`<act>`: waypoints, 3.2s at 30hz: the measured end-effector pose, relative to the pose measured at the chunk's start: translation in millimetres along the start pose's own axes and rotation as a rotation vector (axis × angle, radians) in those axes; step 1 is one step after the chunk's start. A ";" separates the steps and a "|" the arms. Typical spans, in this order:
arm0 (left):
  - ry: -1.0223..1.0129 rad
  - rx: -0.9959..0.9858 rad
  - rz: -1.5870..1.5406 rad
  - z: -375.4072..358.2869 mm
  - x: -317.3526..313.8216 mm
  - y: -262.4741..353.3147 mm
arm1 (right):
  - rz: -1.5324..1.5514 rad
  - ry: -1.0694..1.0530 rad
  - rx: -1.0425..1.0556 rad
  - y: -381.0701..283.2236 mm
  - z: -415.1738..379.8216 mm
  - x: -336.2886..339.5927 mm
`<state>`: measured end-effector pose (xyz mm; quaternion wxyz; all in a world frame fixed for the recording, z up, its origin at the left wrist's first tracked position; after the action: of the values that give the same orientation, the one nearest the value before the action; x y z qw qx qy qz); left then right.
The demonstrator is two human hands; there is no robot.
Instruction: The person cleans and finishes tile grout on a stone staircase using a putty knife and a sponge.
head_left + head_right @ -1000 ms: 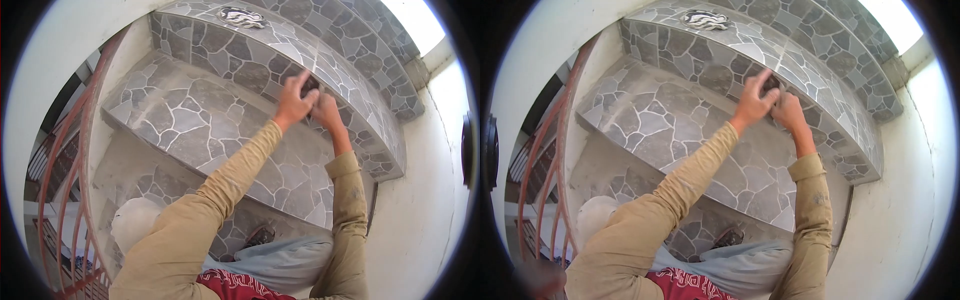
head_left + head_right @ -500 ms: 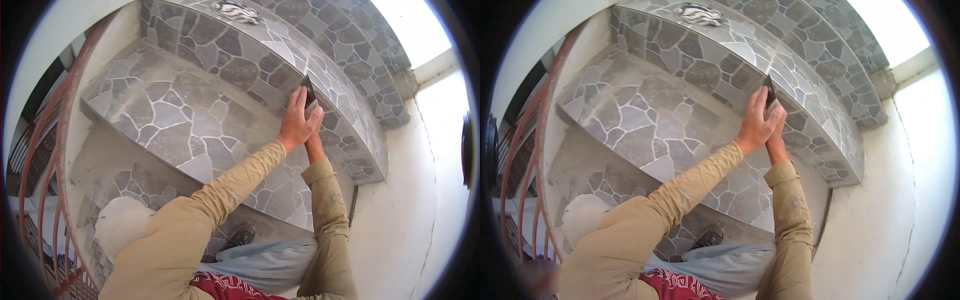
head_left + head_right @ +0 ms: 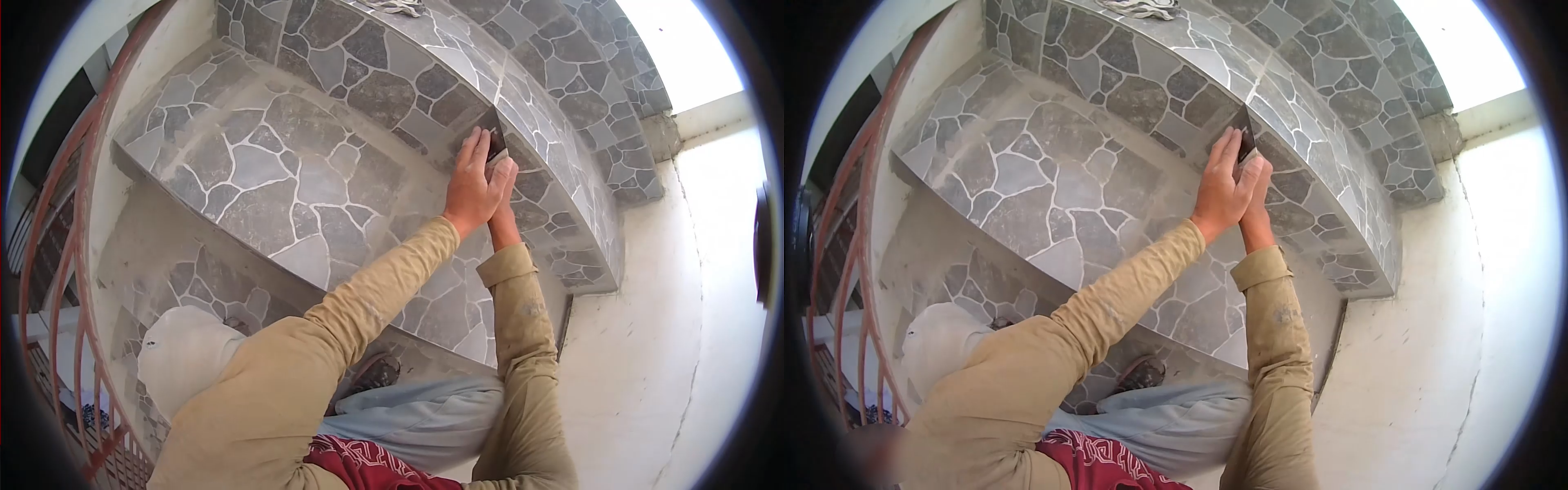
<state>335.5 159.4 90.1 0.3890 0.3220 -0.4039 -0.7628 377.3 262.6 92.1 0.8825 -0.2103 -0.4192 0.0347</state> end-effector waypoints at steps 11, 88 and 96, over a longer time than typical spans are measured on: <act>0.049 0.177 0.002 -7.3 -10.9 -34.5 | 0.004 -0.008 0.017 9.1 0.0 4.9; 0.023 0.021 0.149 -12.2 -11.1 -2.7 | 0.034 0.000 -0.044 -6.2 -5.6 10.9; 0.127 0.034 0.160 -11.3 -1.1 -32.1 | -0.018 -0.052 -0.047 28.4 -27.5 -25.9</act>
<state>334.4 168.2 57.3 0.4679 0.3429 -0.4161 -0.7003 384.6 272.8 46.6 0.8663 -0.2263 -0.4447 0.0223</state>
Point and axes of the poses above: each hand's wrist, its own z-axis towards the middle knuckle, its own x-axis out of the back of the hand, y = z × x, the point moved 10 cm from there along z, towards the middle knuckle, and after that the axes turned 5 degrees about z, right-handed, at the moved point
